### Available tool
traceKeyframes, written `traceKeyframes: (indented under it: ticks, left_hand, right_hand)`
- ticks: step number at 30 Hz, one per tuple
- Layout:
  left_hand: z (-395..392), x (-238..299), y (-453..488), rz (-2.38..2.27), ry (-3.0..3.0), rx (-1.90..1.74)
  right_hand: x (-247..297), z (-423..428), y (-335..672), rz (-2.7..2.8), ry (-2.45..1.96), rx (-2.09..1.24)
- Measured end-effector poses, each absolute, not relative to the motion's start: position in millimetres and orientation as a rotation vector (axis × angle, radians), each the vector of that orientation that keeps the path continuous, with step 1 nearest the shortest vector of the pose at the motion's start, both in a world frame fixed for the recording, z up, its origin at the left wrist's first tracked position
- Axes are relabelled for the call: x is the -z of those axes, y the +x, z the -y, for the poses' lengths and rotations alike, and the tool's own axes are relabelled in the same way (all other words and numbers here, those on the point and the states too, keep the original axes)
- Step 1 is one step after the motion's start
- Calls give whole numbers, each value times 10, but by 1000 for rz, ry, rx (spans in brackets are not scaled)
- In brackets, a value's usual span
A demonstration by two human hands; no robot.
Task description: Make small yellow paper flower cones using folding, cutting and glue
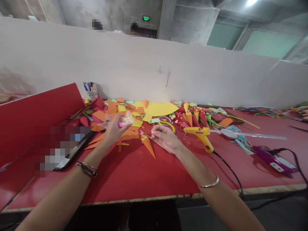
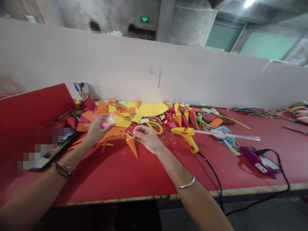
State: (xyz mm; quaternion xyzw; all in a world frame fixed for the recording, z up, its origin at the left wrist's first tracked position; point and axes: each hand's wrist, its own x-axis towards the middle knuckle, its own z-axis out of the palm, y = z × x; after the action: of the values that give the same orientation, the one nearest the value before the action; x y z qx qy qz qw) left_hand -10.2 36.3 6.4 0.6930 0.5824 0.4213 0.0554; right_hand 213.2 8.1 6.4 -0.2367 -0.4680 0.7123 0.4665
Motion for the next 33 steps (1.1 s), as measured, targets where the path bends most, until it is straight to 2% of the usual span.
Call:
traceKeyframes:
  ticks: [4,10,12,16,18,33]
  left_hand:
    - [-379,-27,-129,-1881,2115,-1195]
    - [-434,177,-196,-2021,2322,-774]
    - [-396,144,-149,-1936,2411,-861]
    - [-232,-82,33,-1269,2527,-1033]
    - [-163,-159,114,-1138,2475,-1058]
    - [-151,-71,232,-1132,2427,-1248]
  right_hand:
    - [-72,-79,2118,1172,-574,-1701]
    - [-47,-70,2090,1252,-557,-1601]
    - [-39,-69,2094,1281,-552,-1611]
    - [-35,-76,2102,1306,-554,-1643]
    - [-32,-77,2095,1342,-543,-1647]
    - [-11,-78,2088,1422,-551,-1689]
